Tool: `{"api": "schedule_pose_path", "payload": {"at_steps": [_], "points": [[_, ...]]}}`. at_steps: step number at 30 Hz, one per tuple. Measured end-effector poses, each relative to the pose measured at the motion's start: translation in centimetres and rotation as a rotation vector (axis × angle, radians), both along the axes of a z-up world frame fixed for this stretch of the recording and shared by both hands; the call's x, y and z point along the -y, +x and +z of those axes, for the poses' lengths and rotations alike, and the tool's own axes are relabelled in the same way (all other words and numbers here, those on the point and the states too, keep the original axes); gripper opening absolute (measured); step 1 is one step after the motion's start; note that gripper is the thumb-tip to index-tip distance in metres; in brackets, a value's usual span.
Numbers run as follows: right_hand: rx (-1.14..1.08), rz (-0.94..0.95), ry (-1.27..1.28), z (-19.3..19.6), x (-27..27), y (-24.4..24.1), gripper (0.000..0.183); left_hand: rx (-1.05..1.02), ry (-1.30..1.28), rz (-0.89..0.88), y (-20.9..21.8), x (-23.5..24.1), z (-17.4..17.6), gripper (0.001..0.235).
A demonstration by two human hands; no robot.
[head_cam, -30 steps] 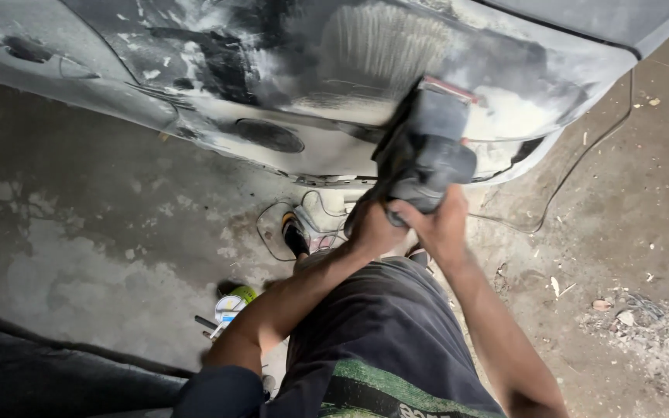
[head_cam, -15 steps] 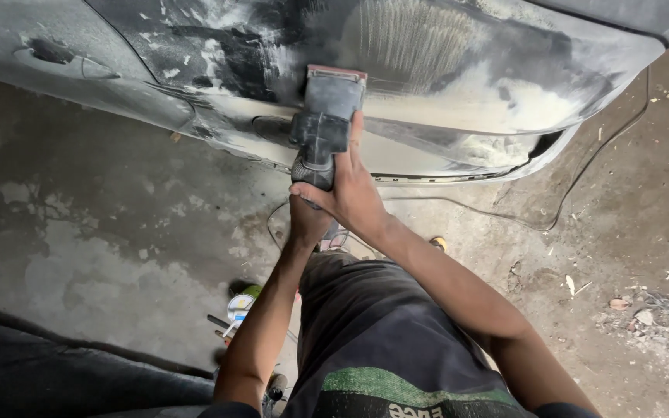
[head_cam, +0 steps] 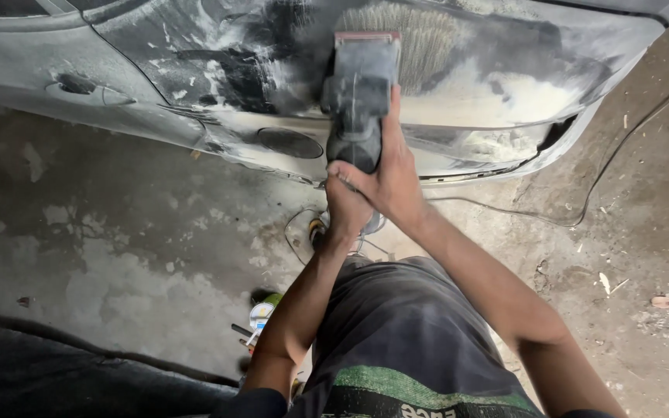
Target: The person uses a handheld power sander to smooth the surface of a car's front bumper. They move the sander back and forth across the damaged area, generating dust as they work.
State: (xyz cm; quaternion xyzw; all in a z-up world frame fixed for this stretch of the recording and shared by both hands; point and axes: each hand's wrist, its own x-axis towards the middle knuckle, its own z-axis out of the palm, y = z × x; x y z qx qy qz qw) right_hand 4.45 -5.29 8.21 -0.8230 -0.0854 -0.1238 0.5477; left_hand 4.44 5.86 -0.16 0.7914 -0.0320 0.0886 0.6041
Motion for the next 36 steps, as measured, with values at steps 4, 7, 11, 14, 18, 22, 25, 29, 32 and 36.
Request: {"api": "schedule_pose_path", "payload": {"at_steps": [4, 7, 11, 14, 18, 22, 25, 29, 32, 36], "points": [[0.075, -0.029, -0.021, -0.2, 0.6, -0.4, 0.130, -0.037, 0.022, -0.024, -0.9, -0.1, -0.9, 0.040], [0.028, 0.005, -0.015, -2.6, 0.8, -2.5, 0.130, -0.096, 0.002, -0.156, -2.5, -0.6, -1.3, 0.030], [0.056, 0.060, -0.140, -5.4, 1.2, -4.8, 0.122, -0.074, -0.043, -0.109, -4.9, -0.6, -1.7, 0.047], [0.007, 0.046, -0.158, -4.8, 1.4, -4.3, 0.123, -0.130, -0.101, -0.147, -4.6, -0.5, -4.0, 0.033], [0.020, 0.039, -0.085, -2.5, 1.9, -1.8, 0.122, -0.162, 0.031, -0.089, -2.5, 0.4, -2.7, 0.022], [-0.110, -0.005, -0.085, -1.4, 2.2, -1.9, 0.121, -0.233, 0.017, -0.078, -2.2, 0.7, -1.7, 0.023], [-0.028, 0.018, -0.088, -3.1, 2.2, -3.8, 0.119, -0.253, 0.042, -0.107, -4.0, 0.4, -2.7, 0.020], [-0.031, 0.027, -0.154, -4.8, 2.2, -4.9, 0.120, -0.200, -0.167, -0.130, -5.4, 1.0, -2.6, 0.029], [-0.041, 0.024, -0.110, -2.9, 2.5, -3.3, 0.122, -0.113, -0.136, -0.123, -4.1, 1.5, -2.1, 0.033], [-0.141, 0.011, -0.106, -1.5, 3.1, -2.5, 0.123, -0.182, -0.074, -0.122, -3.4, 2.1, -1.8, 0.021]]}}
